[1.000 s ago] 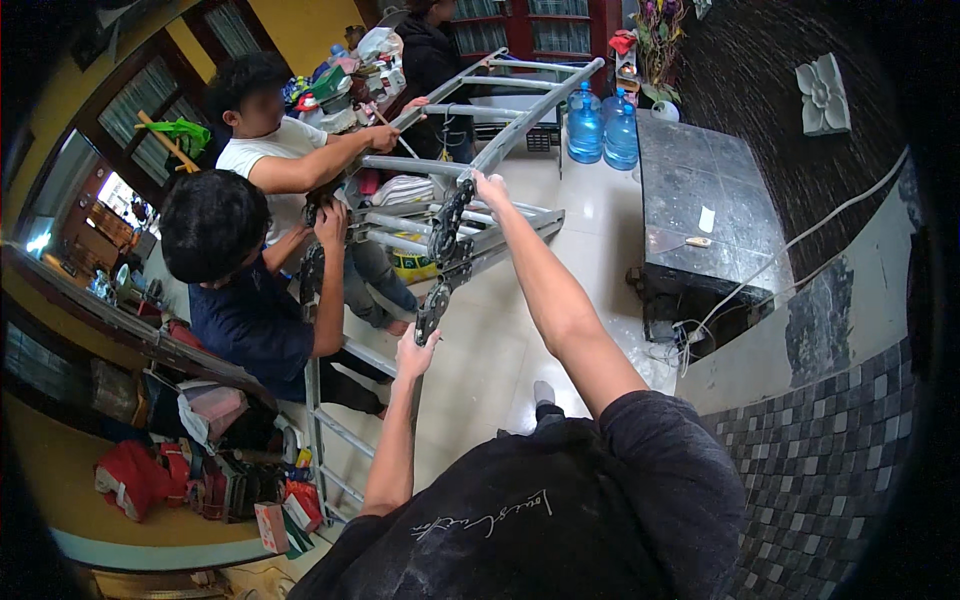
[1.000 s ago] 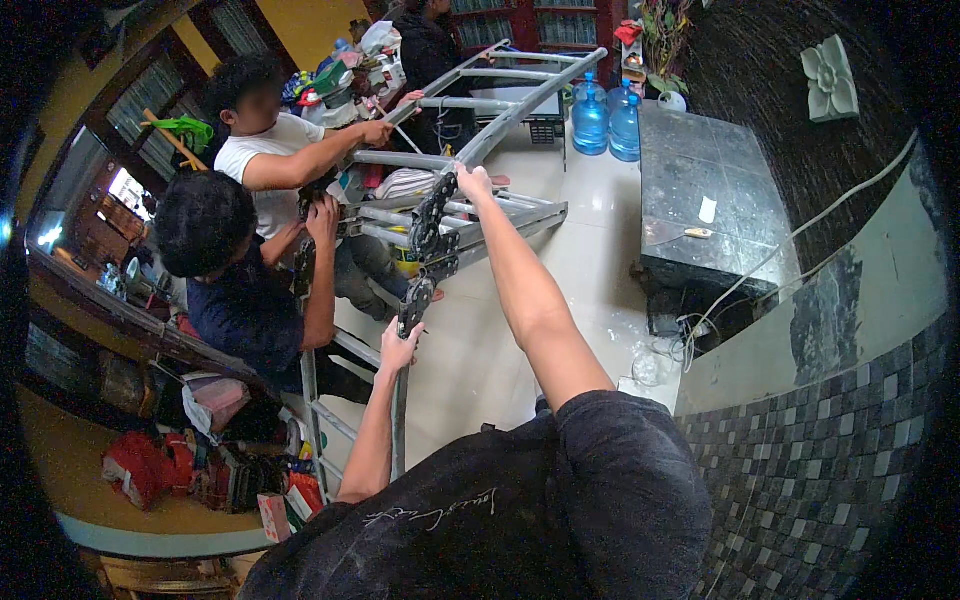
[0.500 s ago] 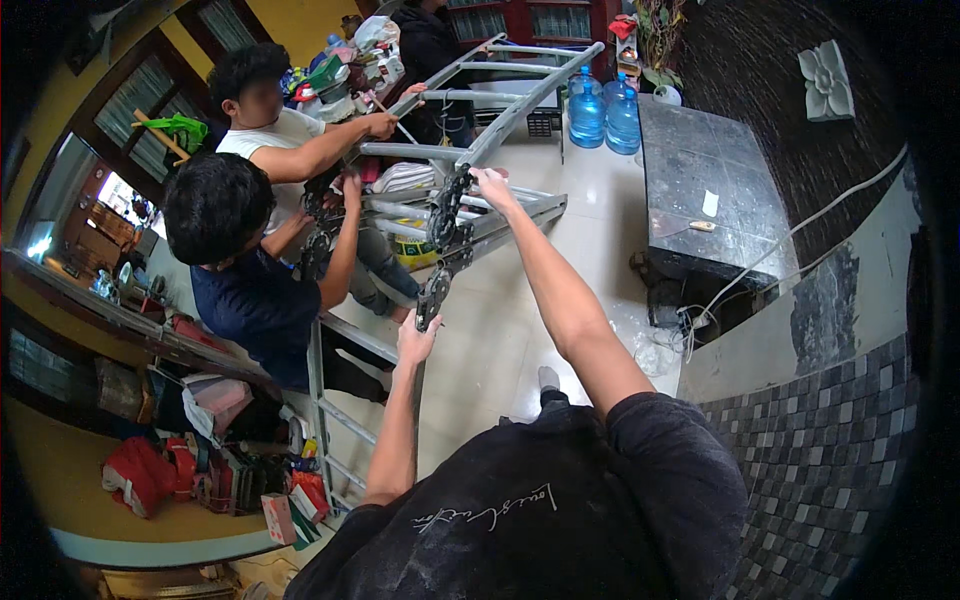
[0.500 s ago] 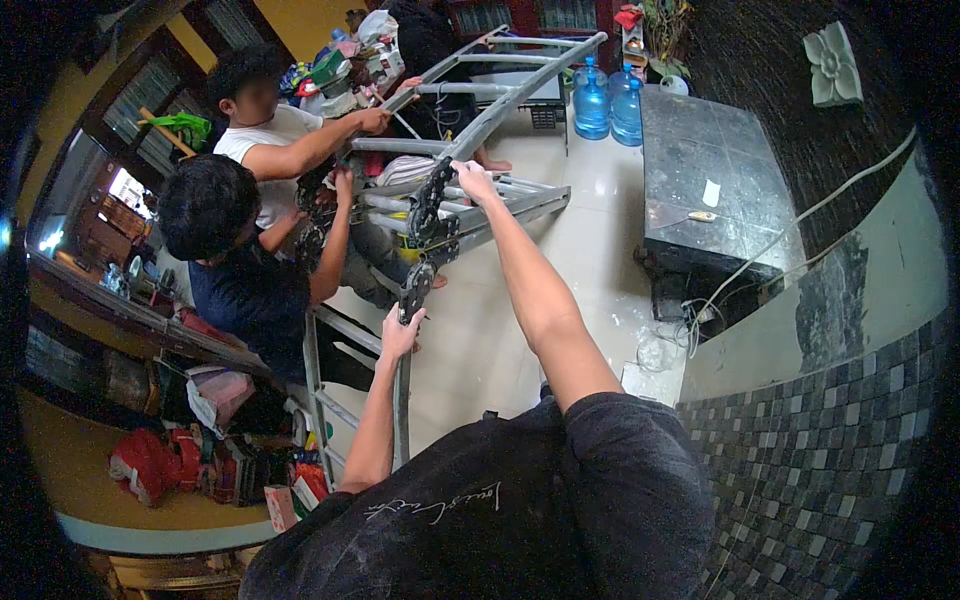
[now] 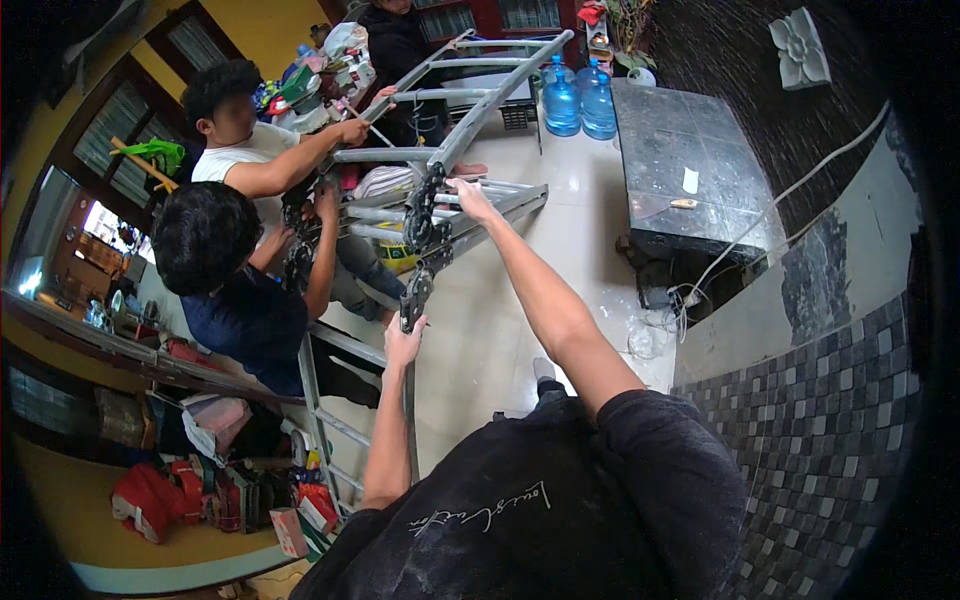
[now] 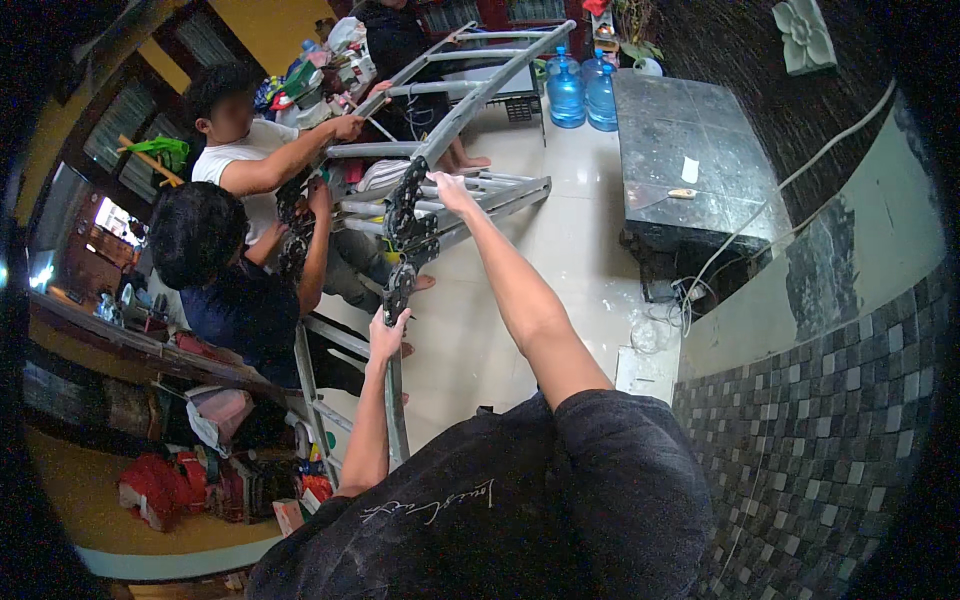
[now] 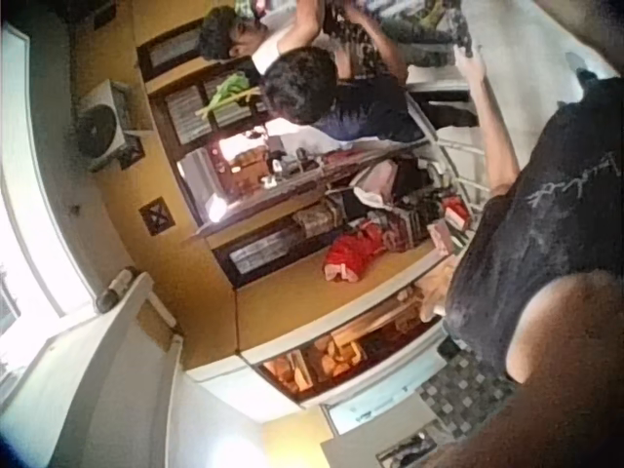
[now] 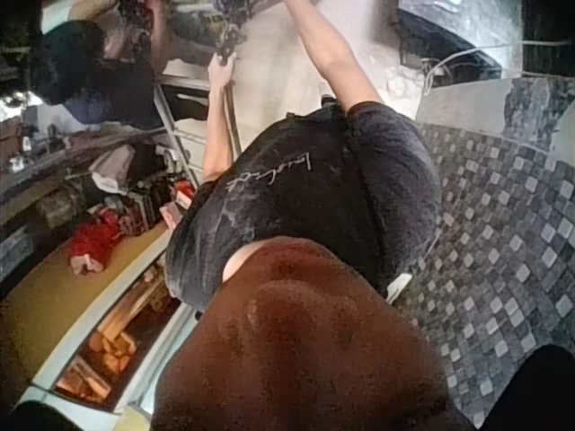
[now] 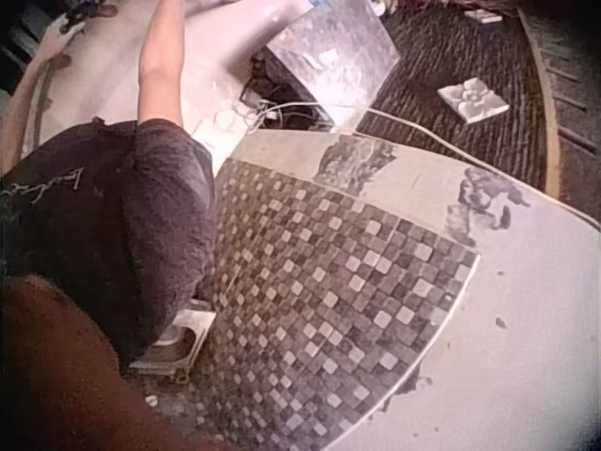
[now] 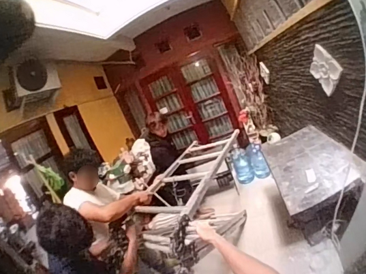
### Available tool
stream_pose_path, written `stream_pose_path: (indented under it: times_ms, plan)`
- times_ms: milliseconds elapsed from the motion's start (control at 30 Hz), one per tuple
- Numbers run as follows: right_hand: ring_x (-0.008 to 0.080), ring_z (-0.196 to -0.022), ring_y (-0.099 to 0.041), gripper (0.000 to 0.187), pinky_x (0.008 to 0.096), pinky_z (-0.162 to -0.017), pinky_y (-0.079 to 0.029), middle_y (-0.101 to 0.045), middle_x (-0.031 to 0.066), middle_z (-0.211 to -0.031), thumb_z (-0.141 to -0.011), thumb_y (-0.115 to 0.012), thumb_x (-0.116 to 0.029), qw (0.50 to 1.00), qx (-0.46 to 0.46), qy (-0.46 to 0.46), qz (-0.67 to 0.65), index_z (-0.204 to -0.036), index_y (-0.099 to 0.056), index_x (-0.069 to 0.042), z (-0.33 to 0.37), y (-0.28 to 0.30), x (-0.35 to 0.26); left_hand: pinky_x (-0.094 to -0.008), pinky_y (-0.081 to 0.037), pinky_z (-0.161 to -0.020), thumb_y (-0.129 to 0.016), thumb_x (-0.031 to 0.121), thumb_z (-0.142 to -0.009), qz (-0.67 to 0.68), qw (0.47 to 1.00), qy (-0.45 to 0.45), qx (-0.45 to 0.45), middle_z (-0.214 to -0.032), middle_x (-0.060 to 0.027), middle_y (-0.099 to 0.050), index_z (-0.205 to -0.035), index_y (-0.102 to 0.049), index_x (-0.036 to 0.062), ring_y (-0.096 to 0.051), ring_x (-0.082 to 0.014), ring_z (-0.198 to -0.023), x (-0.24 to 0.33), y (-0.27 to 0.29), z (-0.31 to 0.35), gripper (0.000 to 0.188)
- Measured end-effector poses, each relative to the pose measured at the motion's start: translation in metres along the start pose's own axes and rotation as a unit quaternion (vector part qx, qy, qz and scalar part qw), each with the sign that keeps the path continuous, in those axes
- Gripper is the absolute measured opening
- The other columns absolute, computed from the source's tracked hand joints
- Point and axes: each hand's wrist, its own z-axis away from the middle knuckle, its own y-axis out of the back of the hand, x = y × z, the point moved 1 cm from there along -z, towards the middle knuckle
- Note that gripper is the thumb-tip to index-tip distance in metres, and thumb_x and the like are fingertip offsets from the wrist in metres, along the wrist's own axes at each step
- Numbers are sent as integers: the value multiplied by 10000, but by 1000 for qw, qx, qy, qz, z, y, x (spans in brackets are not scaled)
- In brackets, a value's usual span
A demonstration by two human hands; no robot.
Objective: A group of people works together to unfold and extend a multi-position ladder by releasing the locking hinges and pulling the segments apart until it is fully lengthened.
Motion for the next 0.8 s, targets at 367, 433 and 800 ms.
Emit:
stream_pose_path:
  times_ms: [367, 433, 800]
  plan:
    - [370, -1194, -428, 474, 418, -1037, -304, -506, 189, -1302, -934, -355, -381, 997, -50, -26, -60, -1160, -602, -44, 9, 5, -7, -390, -480, -690, -694, 365, -812, 11, 999, -31, 11, -755, -120, -649, -968, -603, 49, -644, -274, -728, 4, 1, 1, 364]
    - [383, -1225, -394, 507, 427, -1055, -286, -477, 202, -1328, -915, -415, -432, 994, -104, 26, 9, -1188, -584, -39, 22, 9, -15, -385, -480, -677, -694, 365, -813, 16, 999, -34, 16, -726, -112, -643, -959, -601, 49, -642, -260, -703, 4, 1, 2, 360]
    - [459, -1339, -196, 1231, 492, -1112, -202, -238, 287, -1446, -604, -697, -714, 990, -83, -40, 106, -1415, -196, 65, 63, -23, -53, -367, -478, -620, -689, 359, -820, 14, 1000, -14, 7, -640, -79, -617, -946, -602, 59, -635, -223, -621, 5, 1, 3, 337]
